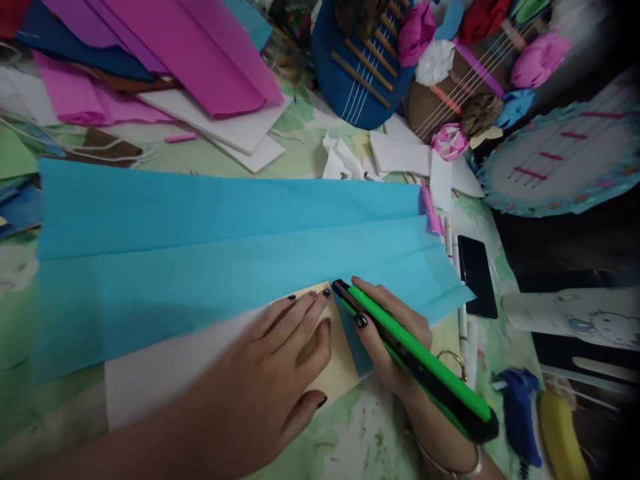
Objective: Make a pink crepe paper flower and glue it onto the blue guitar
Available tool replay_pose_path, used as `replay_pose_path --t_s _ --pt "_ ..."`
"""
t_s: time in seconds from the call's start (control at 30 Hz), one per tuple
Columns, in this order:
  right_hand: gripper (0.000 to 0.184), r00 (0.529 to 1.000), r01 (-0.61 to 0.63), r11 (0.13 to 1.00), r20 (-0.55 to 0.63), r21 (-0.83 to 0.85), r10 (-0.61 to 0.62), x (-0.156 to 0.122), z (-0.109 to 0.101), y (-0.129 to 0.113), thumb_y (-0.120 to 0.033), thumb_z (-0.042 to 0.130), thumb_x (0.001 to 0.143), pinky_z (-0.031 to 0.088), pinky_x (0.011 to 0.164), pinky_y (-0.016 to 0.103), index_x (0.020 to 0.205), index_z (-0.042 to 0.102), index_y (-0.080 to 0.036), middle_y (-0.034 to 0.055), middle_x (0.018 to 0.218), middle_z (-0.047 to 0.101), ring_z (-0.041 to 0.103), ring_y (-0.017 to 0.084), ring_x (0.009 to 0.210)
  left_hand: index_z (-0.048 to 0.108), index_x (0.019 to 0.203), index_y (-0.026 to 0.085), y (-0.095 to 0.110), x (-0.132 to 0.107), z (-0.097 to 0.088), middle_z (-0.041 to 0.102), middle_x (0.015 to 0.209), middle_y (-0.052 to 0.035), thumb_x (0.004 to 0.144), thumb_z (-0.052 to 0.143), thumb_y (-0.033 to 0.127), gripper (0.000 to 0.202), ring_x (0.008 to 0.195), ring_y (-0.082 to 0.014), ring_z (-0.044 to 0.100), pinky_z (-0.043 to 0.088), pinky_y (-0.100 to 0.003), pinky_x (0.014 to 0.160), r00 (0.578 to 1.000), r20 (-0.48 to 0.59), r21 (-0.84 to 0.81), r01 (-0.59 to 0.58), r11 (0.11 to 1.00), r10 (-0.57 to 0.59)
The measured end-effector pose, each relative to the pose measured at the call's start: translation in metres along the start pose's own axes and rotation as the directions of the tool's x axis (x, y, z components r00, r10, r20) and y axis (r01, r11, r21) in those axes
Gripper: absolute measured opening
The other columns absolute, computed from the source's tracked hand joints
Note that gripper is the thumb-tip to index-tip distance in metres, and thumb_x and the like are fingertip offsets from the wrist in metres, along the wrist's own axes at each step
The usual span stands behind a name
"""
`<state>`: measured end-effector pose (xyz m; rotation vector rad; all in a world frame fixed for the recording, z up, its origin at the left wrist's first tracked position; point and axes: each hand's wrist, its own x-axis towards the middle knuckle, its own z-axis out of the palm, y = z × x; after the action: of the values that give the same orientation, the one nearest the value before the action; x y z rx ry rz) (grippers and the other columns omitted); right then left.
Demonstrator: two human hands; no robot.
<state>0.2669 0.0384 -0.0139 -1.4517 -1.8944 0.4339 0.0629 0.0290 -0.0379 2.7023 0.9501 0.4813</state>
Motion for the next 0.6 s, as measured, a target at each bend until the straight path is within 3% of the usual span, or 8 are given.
replay_pose_path --t_s 0.6 --pt "0.033 1.000 0.003 0.999 0.007 -0.053 -0.003 0.0010 0.0037 0.0004 -0.018 0.056 0.086 0.057 0.065 0.033 0.118 0.064 -0.023 0.0050 0.096 0.073 0.068 0.020 0.080 0.051 0.129 0.015 -0.0007 -0.0003 -0.0004 0.040 0.149 -0.0164 0.092 0.044 0.048 0.050 0.140 -0.0318 0.030 0.021 -0.046 0.114 1.000 0.024 -0.036 0.006 0.999 -0.005"
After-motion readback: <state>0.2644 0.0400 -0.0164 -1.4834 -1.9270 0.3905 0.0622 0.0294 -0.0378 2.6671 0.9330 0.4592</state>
